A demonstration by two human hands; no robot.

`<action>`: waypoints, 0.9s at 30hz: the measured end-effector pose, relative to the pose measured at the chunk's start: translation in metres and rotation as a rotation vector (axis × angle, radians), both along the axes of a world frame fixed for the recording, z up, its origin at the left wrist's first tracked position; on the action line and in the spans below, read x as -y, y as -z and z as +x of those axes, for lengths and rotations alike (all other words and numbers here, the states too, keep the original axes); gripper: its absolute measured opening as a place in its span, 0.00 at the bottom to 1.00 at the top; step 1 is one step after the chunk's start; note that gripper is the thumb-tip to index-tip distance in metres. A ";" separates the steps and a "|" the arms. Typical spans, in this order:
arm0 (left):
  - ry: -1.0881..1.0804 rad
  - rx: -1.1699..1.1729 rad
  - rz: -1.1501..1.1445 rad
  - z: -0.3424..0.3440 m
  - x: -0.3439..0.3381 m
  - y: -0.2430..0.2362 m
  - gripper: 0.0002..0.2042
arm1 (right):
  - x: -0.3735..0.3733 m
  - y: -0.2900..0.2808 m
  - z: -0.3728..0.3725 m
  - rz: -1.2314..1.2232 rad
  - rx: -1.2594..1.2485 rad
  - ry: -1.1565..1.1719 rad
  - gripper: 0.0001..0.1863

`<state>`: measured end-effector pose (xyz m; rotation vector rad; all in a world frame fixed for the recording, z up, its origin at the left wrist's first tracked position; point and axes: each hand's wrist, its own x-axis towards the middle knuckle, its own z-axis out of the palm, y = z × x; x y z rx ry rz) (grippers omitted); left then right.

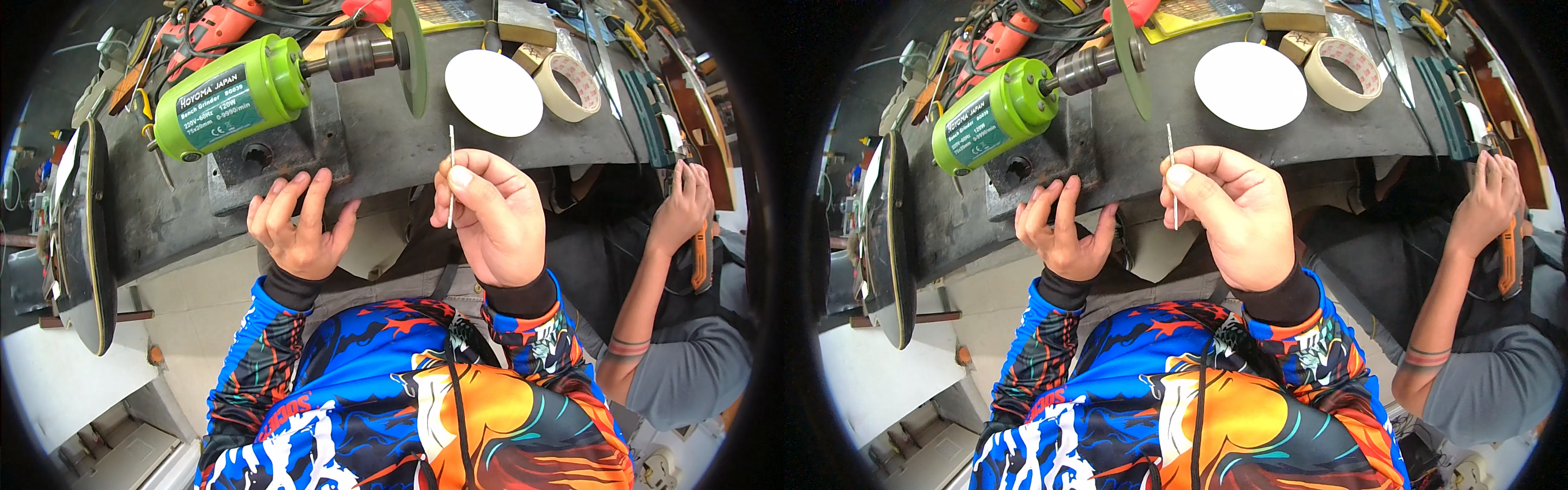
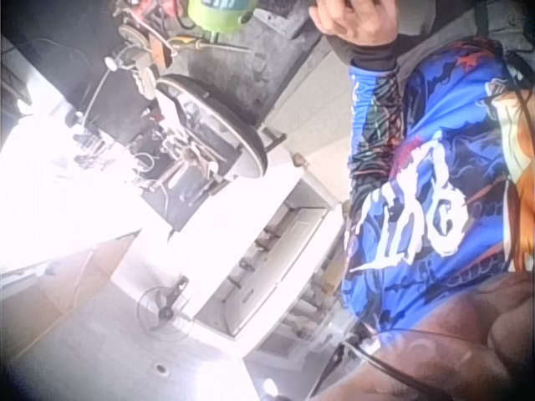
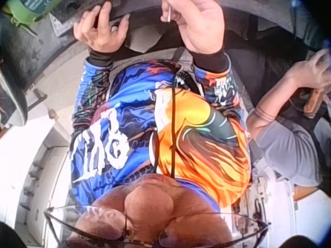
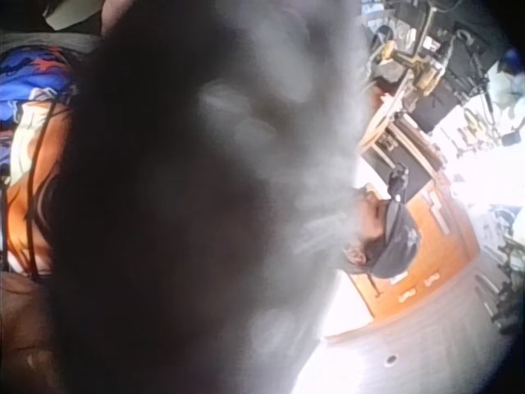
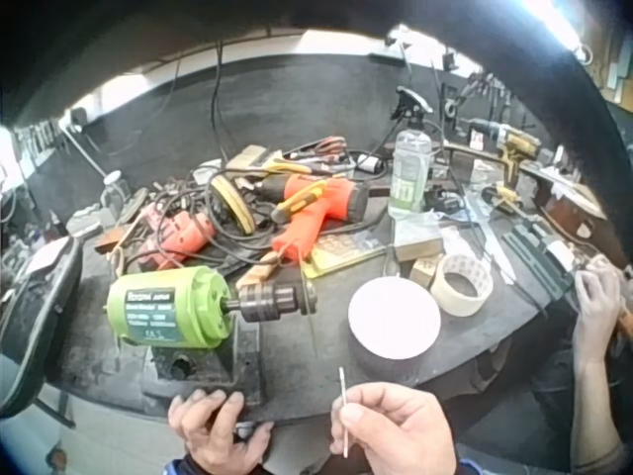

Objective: The person uses a bench grinder to sharpen a small metal rod, holding it against the spinning wheel with both hands. They periodically inspect the rod and rub it against a sanding block before returning to the grinder to continue the sharpening process.

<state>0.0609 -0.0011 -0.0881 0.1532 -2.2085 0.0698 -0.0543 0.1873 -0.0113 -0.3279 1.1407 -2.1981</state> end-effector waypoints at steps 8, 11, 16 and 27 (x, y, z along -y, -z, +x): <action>0.002 -0.007 -0.008 -0.001 0.001 0.001 0.30 | -0.007 -0.009 0.005 -0.065 0.017 -0.058 0.10; 0.001 -0.008 -0.003 0.000 0.001 0.002 0.31 | -0.008 -0.012 0.006 -0.058 0.023 -0.054 0.09; -0.005 -0.012 0.004 0.000 0.001 0.004 0.31 | -0.015 -0.027 -0.012 0.354 -0.281 0.098 0.07; -0.010 -0.027 0.002 -0.003 -0.001 0.004 0.30 | -0.016 -0.056 -0.097 1.498 -1.732 0.087 0.06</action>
